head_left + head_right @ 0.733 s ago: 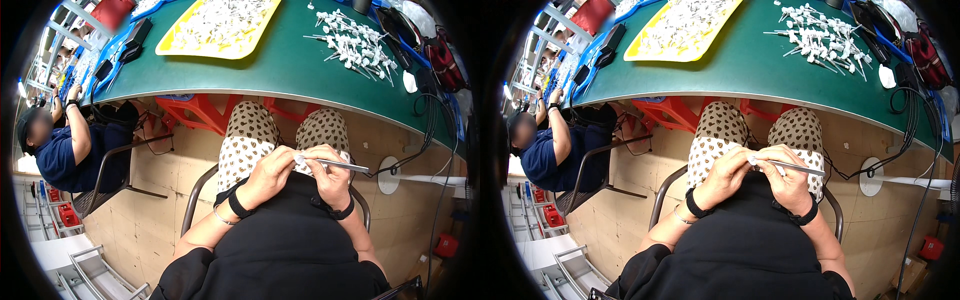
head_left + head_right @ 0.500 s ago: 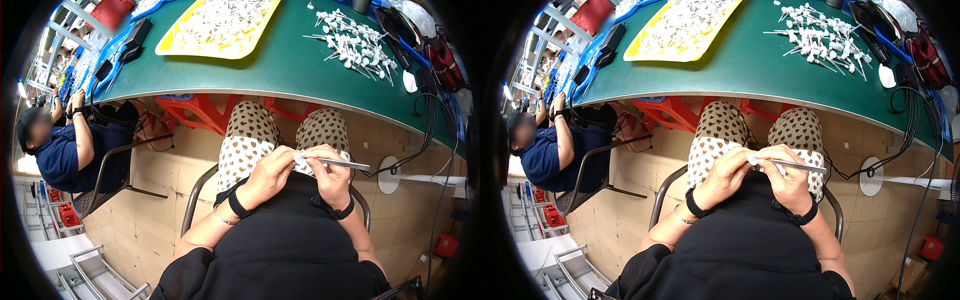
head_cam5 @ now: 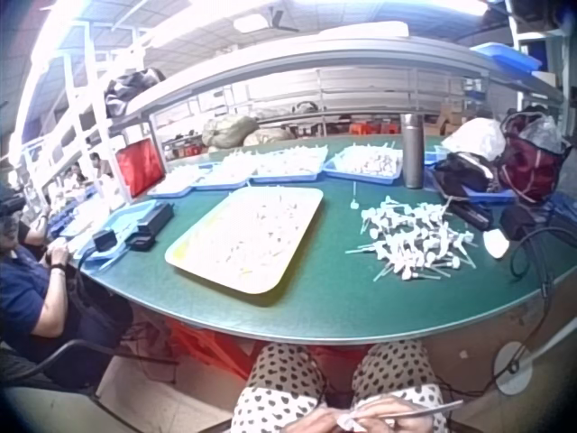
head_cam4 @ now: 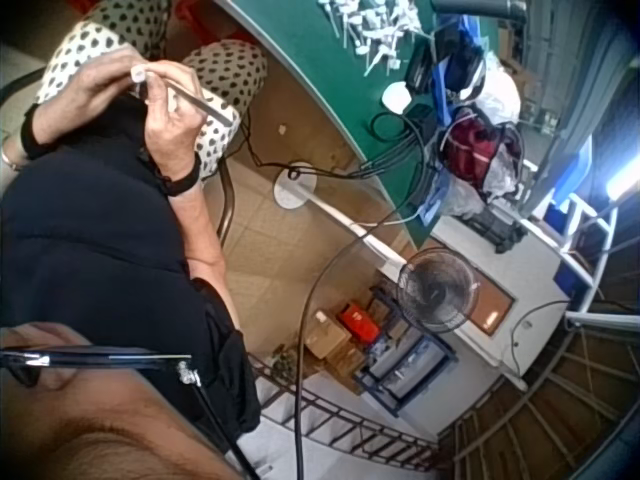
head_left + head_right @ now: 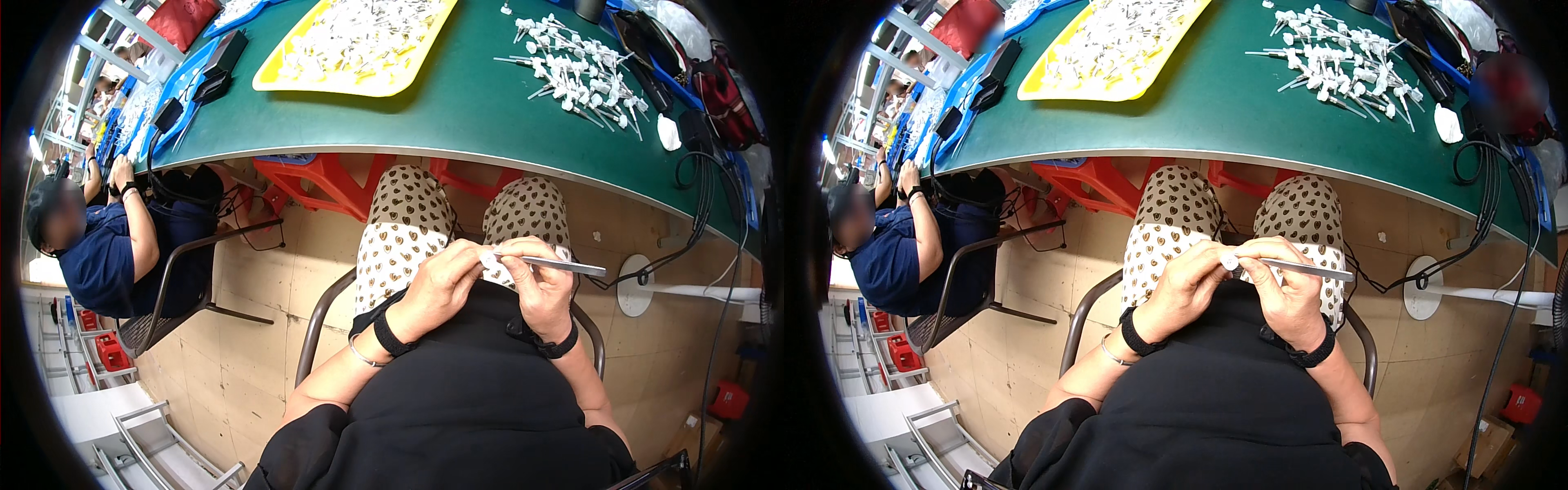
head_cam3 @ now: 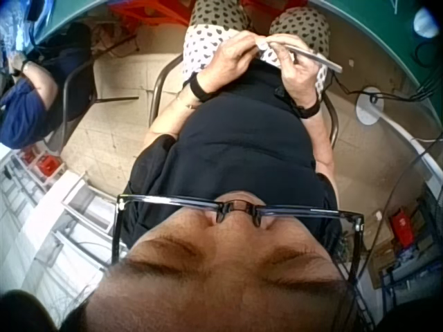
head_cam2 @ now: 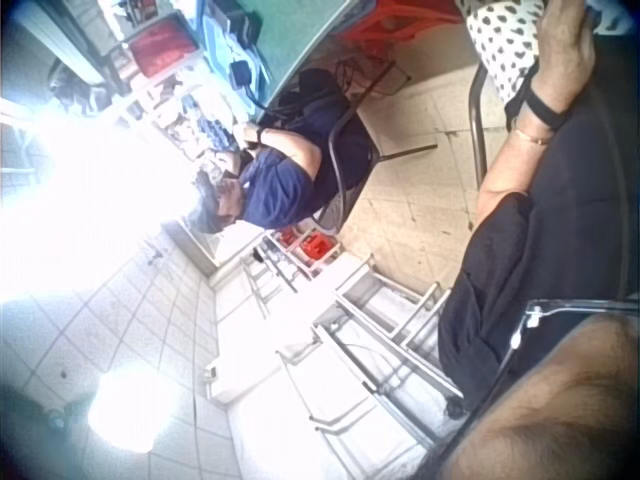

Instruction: The person sits at a green workbench and repeatedly picks up small white plastic components with a metal rod. Using a silver tool, they press or adjust the white cap on each component before placing it back on the table. The process is repeated continuously throughout the clip.

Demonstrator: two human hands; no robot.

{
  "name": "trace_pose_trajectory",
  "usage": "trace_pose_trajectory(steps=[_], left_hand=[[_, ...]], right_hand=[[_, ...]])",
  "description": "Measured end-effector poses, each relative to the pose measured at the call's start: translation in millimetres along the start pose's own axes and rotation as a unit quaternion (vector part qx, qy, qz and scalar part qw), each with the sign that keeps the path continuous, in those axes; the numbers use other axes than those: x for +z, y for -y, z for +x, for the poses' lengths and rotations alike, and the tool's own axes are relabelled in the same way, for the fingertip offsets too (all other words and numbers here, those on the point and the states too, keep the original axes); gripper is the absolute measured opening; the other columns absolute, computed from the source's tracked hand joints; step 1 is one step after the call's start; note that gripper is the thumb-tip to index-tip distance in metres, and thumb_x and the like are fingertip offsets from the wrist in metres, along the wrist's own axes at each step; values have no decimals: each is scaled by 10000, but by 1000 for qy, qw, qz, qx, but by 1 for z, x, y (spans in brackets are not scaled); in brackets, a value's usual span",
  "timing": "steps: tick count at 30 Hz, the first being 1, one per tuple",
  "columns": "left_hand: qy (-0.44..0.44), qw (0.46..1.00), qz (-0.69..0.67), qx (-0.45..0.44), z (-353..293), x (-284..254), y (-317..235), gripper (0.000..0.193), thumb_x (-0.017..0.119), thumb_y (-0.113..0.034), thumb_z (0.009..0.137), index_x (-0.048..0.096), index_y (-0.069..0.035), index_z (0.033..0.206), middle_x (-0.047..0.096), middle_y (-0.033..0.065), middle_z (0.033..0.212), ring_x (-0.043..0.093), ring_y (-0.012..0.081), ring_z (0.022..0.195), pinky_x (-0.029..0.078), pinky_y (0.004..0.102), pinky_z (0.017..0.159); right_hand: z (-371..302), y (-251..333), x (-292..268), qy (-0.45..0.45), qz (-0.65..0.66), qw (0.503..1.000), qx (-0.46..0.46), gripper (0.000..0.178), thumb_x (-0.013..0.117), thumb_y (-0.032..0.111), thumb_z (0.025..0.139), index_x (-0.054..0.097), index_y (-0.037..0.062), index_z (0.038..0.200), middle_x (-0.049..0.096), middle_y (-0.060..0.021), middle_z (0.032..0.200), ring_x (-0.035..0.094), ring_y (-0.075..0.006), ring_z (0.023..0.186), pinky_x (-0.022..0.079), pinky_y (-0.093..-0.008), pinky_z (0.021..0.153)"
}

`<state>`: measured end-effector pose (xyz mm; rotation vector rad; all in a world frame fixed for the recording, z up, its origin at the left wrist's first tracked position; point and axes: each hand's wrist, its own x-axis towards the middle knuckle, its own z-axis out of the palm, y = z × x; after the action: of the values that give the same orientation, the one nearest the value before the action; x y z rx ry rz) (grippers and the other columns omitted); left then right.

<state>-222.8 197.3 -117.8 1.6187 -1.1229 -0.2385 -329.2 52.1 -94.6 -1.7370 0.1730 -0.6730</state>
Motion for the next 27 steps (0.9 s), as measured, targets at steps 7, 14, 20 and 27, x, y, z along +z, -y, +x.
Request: trace_pose_trajectory(steps=[7, 14, 20, 27], left_hand=[[-3, 1000, -22, -21, -2, 1, 0, 283, 660, 56, 890, 657, -23, 1161, 656, 138, 966, 670, 322, 866, 543, 369, 742], [-2, 999, -21, -27, -1, 0, 1, 286, 664, 52, 892, 660, -28, 1166, 661, 130, 963, 676, 304, 856, 547, 359, 736], [-6, 1000, -11, -20, -1, 0, -1, 287, 665, 55, 891, 663, -23, 1167, 668, 132, 979, 679, 302, 866, 550, 356, 746], [-16, 999, -16, -23, -2, 3, 0, 283, 664, 57, 893, 670, -16, 1167, 667, 131, 983, 678, 295, 877, 550, 349, 754]], right_hand=[[0, -1, -1, 0, -25, 1000, -18, 96, 693, -20, 916, 703, -16, 1011, 712, -108, 959, 680, -197, 840, 546, -304, 734], [0, 0, 1, -10, 15, 1000, -4, 92, 690, -27, 919, 700, -26, 1010, 714, -113, 964, 682, -189, 849, 550, -296, 745], [0, 0, 0, 8, -2, 1000, -3, 96, 691, -20, 921, 703, -19, 1016, 717, -115, 972, 687, -193, 857, 555, -300, 749], [4, 8, 1, 27, -22, 999, 1, 69, 657, -43, 934, 673, -28, 1000, 691, -112, 979, 654, -153, 862, 532, -275, 757]])
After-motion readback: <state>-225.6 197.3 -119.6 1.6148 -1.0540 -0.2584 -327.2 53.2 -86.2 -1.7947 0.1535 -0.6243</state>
